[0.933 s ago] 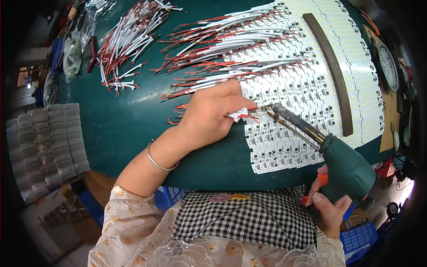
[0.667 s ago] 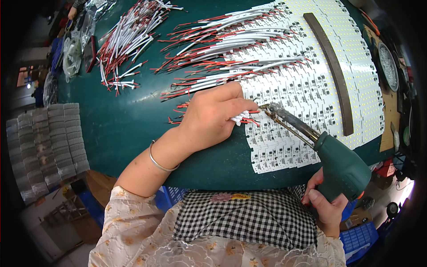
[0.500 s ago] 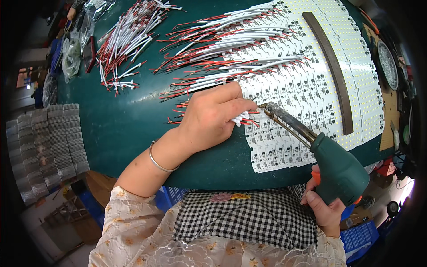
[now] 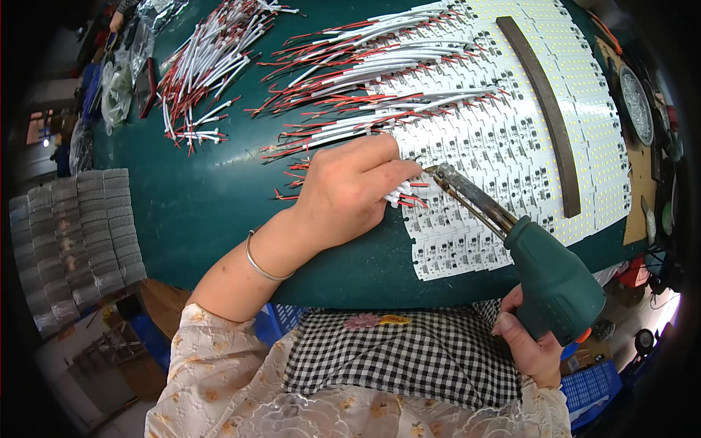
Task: The person solders wires onto circuit boards, picking up and positioning the wire ends by hand and attaching them with a soldering gun.
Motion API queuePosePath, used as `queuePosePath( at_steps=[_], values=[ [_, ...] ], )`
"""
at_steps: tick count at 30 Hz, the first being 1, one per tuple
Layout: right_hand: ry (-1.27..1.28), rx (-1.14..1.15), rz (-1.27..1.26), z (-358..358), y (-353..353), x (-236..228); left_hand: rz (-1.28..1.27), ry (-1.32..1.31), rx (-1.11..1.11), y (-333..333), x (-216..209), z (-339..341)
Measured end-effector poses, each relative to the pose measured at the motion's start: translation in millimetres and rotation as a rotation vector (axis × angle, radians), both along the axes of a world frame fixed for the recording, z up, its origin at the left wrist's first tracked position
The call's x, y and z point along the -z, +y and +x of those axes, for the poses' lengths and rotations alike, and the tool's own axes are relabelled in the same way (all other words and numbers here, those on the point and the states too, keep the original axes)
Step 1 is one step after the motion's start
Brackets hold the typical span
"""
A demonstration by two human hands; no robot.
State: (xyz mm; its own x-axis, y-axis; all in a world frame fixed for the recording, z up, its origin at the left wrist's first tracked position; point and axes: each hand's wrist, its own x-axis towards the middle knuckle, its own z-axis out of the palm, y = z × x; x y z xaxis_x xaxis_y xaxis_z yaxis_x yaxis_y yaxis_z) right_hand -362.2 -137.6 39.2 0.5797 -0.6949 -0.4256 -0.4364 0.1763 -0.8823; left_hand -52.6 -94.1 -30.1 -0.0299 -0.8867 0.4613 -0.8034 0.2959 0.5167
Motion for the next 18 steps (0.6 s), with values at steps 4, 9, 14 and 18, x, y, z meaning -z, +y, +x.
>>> queuePosePath(
  at_steps=[4,9,14,18],
  values=[
    [-0.009,-0.139,-0.128,-3,-5,0,-0.004,-0.018,0.002,-1,0,0],
    [-0.006,-0.052,-0.078,7,-7,-9,-0.006,-0.021,0.004,-1,1,0],
    [-0.224,0.523,-0.116,28,-9,-11,-0.022,-0.02,0.011,-1,1,0],
    [-0.376,0.44,-0.175,21,-35,-6,-0.014,-0.022,0.01,1,0,0]
  ],
)
